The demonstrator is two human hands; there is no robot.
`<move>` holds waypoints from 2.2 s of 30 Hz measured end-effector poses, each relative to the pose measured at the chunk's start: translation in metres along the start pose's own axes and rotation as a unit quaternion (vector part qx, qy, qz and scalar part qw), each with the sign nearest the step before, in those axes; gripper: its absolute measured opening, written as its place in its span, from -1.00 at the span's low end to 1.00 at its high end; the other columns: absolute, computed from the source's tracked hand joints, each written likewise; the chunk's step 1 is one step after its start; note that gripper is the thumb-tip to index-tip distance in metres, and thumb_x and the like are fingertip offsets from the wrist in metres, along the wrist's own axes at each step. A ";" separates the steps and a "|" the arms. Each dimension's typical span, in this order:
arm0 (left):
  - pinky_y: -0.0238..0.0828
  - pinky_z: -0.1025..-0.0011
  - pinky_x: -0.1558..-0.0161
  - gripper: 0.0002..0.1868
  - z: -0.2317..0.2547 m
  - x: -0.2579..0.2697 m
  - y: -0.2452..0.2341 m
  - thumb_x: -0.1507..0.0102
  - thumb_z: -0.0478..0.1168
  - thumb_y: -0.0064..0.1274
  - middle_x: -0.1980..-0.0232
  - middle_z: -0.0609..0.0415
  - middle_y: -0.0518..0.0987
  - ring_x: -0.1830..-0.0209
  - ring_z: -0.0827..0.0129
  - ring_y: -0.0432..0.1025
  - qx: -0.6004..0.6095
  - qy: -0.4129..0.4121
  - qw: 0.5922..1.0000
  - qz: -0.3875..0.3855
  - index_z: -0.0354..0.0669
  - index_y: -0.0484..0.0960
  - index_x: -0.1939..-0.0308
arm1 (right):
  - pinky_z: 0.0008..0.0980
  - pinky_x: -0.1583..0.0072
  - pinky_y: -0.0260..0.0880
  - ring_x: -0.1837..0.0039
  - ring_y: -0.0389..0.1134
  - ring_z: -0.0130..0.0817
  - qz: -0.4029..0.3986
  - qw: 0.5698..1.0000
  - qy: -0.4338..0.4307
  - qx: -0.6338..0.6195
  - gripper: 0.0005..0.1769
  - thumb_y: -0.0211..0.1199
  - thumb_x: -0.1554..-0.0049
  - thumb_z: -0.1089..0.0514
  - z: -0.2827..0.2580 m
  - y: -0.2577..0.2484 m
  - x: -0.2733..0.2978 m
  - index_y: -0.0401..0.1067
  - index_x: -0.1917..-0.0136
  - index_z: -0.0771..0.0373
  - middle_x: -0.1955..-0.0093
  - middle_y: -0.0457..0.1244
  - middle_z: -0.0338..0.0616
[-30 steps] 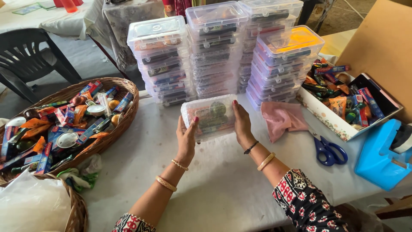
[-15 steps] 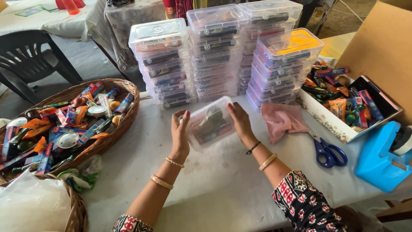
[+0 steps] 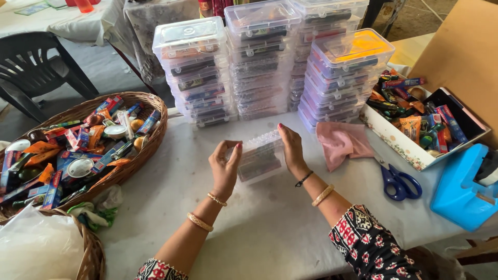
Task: Packing small plastic boxes into bubble wrap and securing them with tape for shipping.
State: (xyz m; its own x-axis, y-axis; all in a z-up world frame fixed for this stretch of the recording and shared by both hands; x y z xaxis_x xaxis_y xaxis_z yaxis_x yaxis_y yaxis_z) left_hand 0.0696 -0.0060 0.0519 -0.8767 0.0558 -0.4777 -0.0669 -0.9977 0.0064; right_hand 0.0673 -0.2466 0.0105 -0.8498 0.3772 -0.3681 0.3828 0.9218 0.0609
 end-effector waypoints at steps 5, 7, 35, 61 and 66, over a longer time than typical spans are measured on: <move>0.38 0.56 0.20 -0.81 0.002 0.000 -0.003 -0.32 -0.26 0.13 0.29 0.09 0.67 0.30 0.61 0.42 -0.036 0.002 0.999 -0.005 -0.39 0.63 0.25 | -0.38 0.13 -0.05 0.18 -0.13 -0.51 0.010 1.000 -0.011 -0.019 -0.55 0.06 -0.30 -0.05 -0.006 0.002 0.006 0.03 0.29 0.23 0.29 -0.12 -0.35; 0.36 0.55 0.26 -0.81 0.001 -0.001 -0.004 -0.32 -0.26 0.12 0.32 0.08 0.67 0.35 0.61 0.39 -0.043 -0.011 0.999 -0.007 -0.39 0.63 0.25 | -0.38 0.13 -0.05 0.18 -0.13 -0.52 0.013 0.999 -0.010 -0.032 -0.56 0.07 -0.29 -0.02 -0.002 0.002 0.007 0.04 0.28 0.24 0.29 -0.12 -0.36; 0.64 0.14 0.21 -0.31 -0.069 -0.018 0.009 -0.20 0.09 0.10 -0.18 -0.07 0.54 -0.04 0.11 0.56 0.280 -0.268 0.920 -0.064 -0.16 0.35 -0.32 | 0.03 -0.48 -0.07 -0.54 0.01 -0.06 -0.153 0.849 -0.339 0.375 -0.12 0.46 0.06 -0.17 -0.152 0.039 0.026 0.21 -0.45 -0.02 -0.47 0.09 -0.03; 0.07 -0.06 -0.44 -0.38 0.154 -0.193 0.245 -0.19 -0.33 0.18 -0.35 -0.27 0.35 -0.47 -0.15 0.14 -0.412 0.460 0.783 -0.076 -0.35 0.36 -0.31 | 0.04 -0.52 0.01 -0.51 0.15 -0.22 -0.215 0.751 -0.425 0.456 -0.17 0.48 0.09 0.11 -0.070 0.045 0.033 0.29 -0.43 0.04 -0.41 0.21 -0.14; 0.07 -0.04 -0.46 -0.46 0.100 -0.258 0.295 -0.17 -0.40 0.05 -0.39 -0.23 0.40 -0.50 -0.06 0.15 -0.554 0.405 0.727 -0.043 -0.33 0.44 -0.26 | 0.05 -0.52 0.03 -0.46 0.18 -0.19 -0.228 0.766 -0.416 0.434 -0.39 0.45 0.05 0.06 -0.053 0.043 0.030 0.43 -0.27 0.14 -0.33 0.24 -0.14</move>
State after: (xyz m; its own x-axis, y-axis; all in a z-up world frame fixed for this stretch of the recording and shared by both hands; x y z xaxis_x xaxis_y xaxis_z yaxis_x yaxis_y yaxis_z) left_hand 0.2290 -0.3113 0.2647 -0.2949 0.5269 -0.7971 0.7116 -0.4356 -0.5512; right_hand 0.0388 -0.1906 0.0510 -0.5810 -0.4865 -0.6524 0.5181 0.3972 -0.7575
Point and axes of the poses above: each hand's wrist, its own x-axis away from the middle knuckle, its own y-axis out of the palm, z = x × y, the point moved 9 cm from there along -x, towards the middle knuckle
